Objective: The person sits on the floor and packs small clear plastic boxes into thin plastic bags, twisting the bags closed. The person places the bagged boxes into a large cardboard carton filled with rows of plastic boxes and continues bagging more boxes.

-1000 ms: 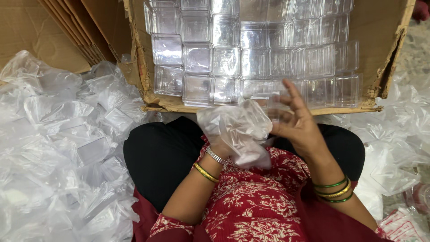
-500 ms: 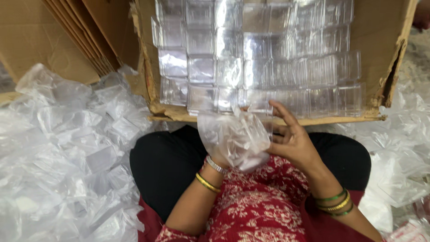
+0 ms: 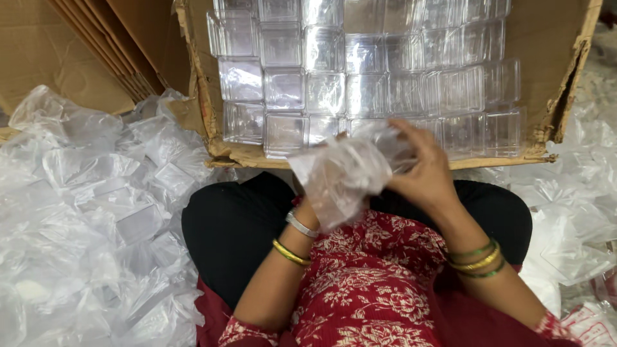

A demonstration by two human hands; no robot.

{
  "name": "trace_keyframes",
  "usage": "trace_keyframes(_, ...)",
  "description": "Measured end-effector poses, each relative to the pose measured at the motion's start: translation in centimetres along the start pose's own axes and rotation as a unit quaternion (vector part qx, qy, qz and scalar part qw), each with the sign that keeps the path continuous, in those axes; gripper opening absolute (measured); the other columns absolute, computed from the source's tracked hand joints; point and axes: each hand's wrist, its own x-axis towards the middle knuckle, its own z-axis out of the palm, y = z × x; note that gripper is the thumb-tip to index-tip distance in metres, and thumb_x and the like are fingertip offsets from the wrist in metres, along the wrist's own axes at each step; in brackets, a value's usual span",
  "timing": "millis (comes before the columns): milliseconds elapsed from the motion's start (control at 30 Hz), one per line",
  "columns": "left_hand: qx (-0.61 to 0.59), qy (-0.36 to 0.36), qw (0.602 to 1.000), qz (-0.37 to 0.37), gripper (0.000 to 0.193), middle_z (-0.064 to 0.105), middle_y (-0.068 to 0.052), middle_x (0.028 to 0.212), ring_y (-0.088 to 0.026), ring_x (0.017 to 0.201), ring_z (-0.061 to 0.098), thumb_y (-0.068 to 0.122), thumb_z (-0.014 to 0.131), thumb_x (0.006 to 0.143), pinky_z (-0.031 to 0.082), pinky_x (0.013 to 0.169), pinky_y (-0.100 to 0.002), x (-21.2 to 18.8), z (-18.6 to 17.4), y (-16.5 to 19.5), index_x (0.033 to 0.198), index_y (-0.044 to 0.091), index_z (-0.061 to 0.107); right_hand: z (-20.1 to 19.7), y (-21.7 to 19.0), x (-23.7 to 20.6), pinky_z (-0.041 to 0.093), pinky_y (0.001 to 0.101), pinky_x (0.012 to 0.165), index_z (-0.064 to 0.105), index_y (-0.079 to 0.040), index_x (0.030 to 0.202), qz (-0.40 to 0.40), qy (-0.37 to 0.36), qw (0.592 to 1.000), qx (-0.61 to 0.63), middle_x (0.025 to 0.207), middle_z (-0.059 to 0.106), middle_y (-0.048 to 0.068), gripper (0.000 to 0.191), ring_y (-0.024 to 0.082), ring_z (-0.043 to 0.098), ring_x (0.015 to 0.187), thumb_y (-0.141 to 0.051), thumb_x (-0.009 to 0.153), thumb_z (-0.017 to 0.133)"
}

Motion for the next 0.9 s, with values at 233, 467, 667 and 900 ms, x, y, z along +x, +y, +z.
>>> trace_keyframes(233, 0.384, 0.546, 0.686, 0.289, 0.038, 0.063, -0.014, 0.103, -0.026, 0.089, 0.067, 0.028, 0.063, 0.091, 0.056, 0.077, -0.039, -11.9, -13.9, 23.0, 0.115, 0.0, 0.055, 1.2, 2.5, 2.0, 0.055, 0.0492, 0.076, 0.053, -0.016, 0.149, -0.018, 0.102, 0.961, -0.257, 0.116, 0.053, 0.024, 0.095, 0.041, 0.063, 0.094, -0.06, 0.073, 0.087)
trace_keyframes(467, 0.568, 0.569, 0.579, -0.137, 0.035, 0.065, -0.014, 0.097, -0.025, 0.083, 0.069, 0.026, 0.063, 0.091, 0.057, 0.073, -0.038, -21.4, -24.9, 26.7, 0.111, -0.002, 0.057, 1.0, 2.5, 2.4, 0.055, 0.0516, 0.082, 0.046, -0.017, 0.155, 0.063, 0.063, 0.967, -0.24, 0.124, 0.05, 0.027, 0.103, 0.045, 0.063, 0.099, -0.061, 0.07, 0.083)
trace_keyframes(667, 0.36, 0.489, 0.774, 0.18, 0.033, 0.066, -0.015, 0.092, -0.025, 0.078, 0.07, 0.025, 0.064, 0.09, 0.057, 0.069, -0.037, -10.8, -14.9, 21.6, 0.108, -0.003, 0.059, -0.1, 2.2, 1.4, 0.046, 0.0513, 0.115, 0.035, -0.001, 0.165, -0.19, 0.178, 0.947, -0.185, 0.157, 0.044, 0.028, 0.092, 0.044, 0.05, 0.142, -0.059, 0.101, 0.066)
trace_keyframes(900, -0.076, 0.104, 0.991, -0.036, 0.031, 0.068, -0.015, 0.086, -0.025, 0.073, 0.071, 0.023, 0.064, 0.089, 0.058, 0.065, -0.036, -1.4, -1.3, 3.2, 0.104, -0.004, 0.061, -0.6, 1.1, -0.2, 0.044, 0.0486, 0.116, 0.051, 0.002, 0.143, -0.024, -0.336, 0.753, 0.565, 0.149, 0.056, 0.024, 0.084, 0.035, 0.053, 0.139, -0.068, 0.097, 0.052)
